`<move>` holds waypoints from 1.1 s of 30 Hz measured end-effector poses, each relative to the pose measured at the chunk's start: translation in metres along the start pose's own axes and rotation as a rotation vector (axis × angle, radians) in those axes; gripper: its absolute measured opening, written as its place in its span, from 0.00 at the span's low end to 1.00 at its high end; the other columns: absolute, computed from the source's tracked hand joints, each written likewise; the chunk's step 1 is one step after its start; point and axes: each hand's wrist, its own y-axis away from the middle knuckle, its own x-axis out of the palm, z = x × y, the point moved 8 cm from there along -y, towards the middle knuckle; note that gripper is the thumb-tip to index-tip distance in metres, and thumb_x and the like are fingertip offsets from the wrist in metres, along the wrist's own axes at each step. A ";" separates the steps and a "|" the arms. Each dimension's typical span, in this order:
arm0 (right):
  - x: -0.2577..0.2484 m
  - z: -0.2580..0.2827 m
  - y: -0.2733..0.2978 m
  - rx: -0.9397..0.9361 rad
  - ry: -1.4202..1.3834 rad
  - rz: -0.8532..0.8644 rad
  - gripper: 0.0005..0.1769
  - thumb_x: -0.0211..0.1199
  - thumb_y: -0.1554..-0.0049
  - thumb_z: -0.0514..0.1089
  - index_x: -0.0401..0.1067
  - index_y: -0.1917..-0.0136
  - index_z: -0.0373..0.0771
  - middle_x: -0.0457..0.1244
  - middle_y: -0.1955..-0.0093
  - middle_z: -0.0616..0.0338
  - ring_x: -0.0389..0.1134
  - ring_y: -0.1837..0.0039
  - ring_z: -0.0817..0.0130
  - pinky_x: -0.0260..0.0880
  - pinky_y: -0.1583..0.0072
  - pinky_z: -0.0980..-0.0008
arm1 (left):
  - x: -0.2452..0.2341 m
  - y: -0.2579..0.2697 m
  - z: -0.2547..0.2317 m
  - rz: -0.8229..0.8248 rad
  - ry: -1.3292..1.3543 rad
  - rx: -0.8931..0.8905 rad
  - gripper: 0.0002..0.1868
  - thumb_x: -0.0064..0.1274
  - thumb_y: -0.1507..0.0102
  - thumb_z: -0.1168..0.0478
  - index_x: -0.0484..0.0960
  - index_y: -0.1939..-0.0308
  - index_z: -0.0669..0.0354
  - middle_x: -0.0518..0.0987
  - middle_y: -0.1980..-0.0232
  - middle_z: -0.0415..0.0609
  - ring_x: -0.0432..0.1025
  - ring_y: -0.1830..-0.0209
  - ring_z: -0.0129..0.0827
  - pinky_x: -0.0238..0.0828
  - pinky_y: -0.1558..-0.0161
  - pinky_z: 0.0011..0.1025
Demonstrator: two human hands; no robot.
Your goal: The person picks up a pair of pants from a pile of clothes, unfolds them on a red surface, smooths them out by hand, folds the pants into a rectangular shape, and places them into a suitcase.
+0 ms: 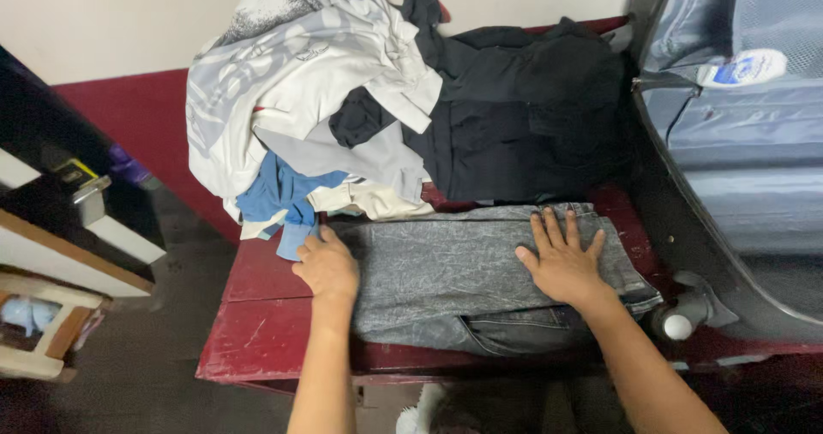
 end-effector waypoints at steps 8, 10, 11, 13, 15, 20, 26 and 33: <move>0.002 0.110 0.001 -0.288 -0.231 -0.193 0.44 0.29 0.34 0.68 0.38 0.17 0.36 0.29 0.13 0.49 0.25 0.14 0.50 0.24 0.21 0.43 | -0.018 0.102 -0.183 -0.186 0.228 0.704 0.36 0.40 0.31 0.53 0.54 0.20 0.63 0.51 0.16 0.60 0.43 0.15 0.53 0.37 0.23 0.57; 0.013 0.104 0.005 -0.292 -0.164 -0.168 0.43 0.29 0.33 0.68 0.38 0.17 0.38 0.30 0.13 0.53 0.26 0.13 0.54 0.23 0.20 0.42 | 0.012 0.102 -0.185 0.278 0.078 0.693 0.40 0.35 0.33 0.47 0.45 0.19 0.56 0.38 0.15 0.52 0.28 0.16 0.48 0.24 0.24 0.56; 0.018 0.099 0.006 -0.291 -0.098 -0.136 0.41 0.29 0.33 0.67 0.38 0.16 0.41 0.31 0.13 0.56 0.27 0.12 0.57 0.22 0.19 0.41 | 0.009 0.099 -0.180 0.279 0.077 0.692 0.40 0.35 0.33 0.47 0.45 0.19 0.56 0.38 0.15 0.52 0.28 0.16 0.48 0.24 0.24 0.56; 0.023 0.080 0.001 -0.279 0.027 -0.052 0.41 0.29 0.34 0.67 0.36 0.16 0.45 0.28 0.13 0.59 0.25 0.13 0.56 0.21 0.21 0.38 | 0.010 0.086 -0.144 0.360 0.117 0.557 0.36 0.25 0.29 0.42 0.41 0.18 0.48 0.33 0.15 0.45 0.23 0.15 0.43 0.18 0.23 0.55; 0.026 0.061 -0.001 -0.263 0.148 0.024 0.41 0.28 0.36 0.68 0.35 0.17 0.48 0.26 0.13 0.61 0.23 0.13 0.55 0.20 0.22 0.35 | 0.005 0.065 -0.105 0.300 0.085 0.460 0.37 0.24 0.29 0.41 0.39 0.18 0.45 0.31 0.15 0.44 0.23 0.16 0.42 0.17 0.24 0.57; -0.004 -0.004 -0.011 0.024 0.154 -0.085 0.41 0.28 0.34 0.67 0.36 0.17 0.42 0.27 0.14 0.51 0.24 0.15 0.48 0.22 0.24 0.34 | -0.005 0.032 -0.038 0.135 -0.015 0.176 0.38 0.29 0.29 0.43 0.43 0.19 0.54 0.35 0.15 0.46 0.29 0.15 0.45 0.25 0.25 0.61; 0.000 0.080 -0.016 -0.189 -0.149 -0.320 0.43 0.27 0.32 0.67 0.44 0.18 0.34 0.35 0.13 0.42 0.32 0.13 0.44 0.28 0.20 0.39 | -0.004 0.096 -0.183 0.048 0.314 0.654 0.40 0.39 0.32 0.48 0.50 0.20 0.63 0.41 0.15 0.55 0.34 0.14 0.49 0.31 0.22 0.57; 0.018 0.056 0.006 -0.257 0.020 -0.094 0.44 0.30 0.37 0.70 0.39 0.17 0.44 0.30 0.13 0.55 0.25 0.15 0.54 0.21 0.24 0.38 | -0.008 0.089 -0.134 0.410 0.136 0.500 0.40 0.28 0.31 0.38 0.39 0.19 0.46 0.29 0.14 0.42 0.22 0.14 0.41 0.15 0.24 0.59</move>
